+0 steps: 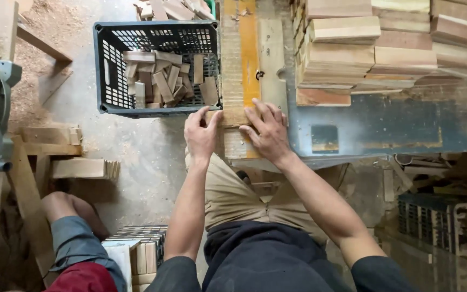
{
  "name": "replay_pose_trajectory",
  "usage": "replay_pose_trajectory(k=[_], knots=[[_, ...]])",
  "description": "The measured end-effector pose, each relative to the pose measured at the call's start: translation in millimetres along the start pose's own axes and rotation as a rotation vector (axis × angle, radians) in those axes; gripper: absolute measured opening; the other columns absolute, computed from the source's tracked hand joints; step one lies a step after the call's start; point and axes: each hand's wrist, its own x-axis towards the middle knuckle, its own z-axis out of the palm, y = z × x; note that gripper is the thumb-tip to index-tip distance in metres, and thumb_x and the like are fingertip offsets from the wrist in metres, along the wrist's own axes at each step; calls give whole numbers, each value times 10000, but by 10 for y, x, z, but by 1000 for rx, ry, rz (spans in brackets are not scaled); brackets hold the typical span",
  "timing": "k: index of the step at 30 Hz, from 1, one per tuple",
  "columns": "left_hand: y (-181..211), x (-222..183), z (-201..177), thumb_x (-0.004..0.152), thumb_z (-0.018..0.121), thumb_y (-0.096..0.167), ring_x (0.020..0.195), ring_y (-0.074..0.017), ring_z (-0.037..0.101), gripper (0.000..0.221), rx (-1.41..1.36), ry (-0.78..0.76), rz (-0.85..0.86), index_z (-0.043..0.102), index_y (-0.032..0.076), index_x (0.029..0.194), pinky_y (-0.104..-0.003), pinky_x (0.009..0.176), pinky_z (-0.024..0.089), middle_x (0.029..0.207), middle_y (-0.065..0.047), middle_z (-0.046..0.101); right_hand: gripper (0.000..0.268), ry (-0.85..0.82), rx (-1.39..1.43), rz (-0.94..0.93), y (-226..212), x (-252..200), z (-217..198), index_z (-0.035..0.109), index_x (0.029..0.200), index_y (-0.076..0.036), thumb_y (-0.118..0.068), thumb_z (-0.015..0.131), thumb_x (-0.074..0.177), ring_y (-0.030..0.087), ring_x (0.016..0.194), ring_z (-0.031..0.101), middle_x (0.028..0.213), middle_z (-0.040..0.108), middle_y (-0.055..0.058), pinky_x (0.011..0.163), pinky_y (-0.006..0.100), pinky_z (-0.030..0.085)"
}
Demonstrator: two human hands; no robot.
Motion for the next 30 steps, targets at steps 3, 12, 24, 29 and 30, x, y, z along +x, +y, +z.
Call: replay_pose_trajectory(k=[3, 12, 24, 29, 30], knots=[[-3, -34, 20, 936, 789, 459, 1057, -343, 668, 528, 241, 43, 281, 716, 56, 1269, -435, 1000, 494, 1114, -173, 685, 453, -4, -44, 29, -53, 44, -103, 754, 1242, -220, -572, 608, 997, 329, 1345, 505, 1464, 593, 67, 1062, 442, 341], [183, 10, 323, 1005, 713, 315, 1482, -418, 375, 331, 177, -130, 406, 740, 118, 1270, -529, 1218, 296, 1482, -115, 595, 425, -175, -35, 120, 59, 388, -115, 731, 1323, -260, -514, 591, 1013, 467, 1503, 277, 1595, 471, 107, 1171, 648, 230], [-138, 609, 836, 1007, 712, 377, 1498, -399, 347, 361, 179, -113, 400, 732, 164, 1298, -549, 1220, 295, 1518, -54, 563, 433, -240, -41, 171, 539, 819, 366, 710, 1376, -288, -518, 572, 1036, 444, 1533, 164, 1652, 385, 62, 1200, 679, 119], [-204, 799, 987, 1005, 703, 409, 1500, -386, 345, 364, 240, -113, 397, 733, 198, 1300, -563, 1209, 315, 1518, -35, 561, 444, -299, -40, 205, 670, 988, 482, 688, 1385, -320, -549, 564, 1026, 434, 1537, 169, 1652, 382, 40, 1203, 692, 104], [-222, 848, 1025, 1004, 700, 419, 1500, -382, 342, 362, 266, -115, 405, 736, 209, 1298, -567, 1205, 322, 1519, -25, 558, 444, -321, -60, 219, 694, 1033, 502, 688, 1381, -328, -558, 558, 1025, 424, 1539, 166, 1653, 382, 28, 1206, 692, 96]])
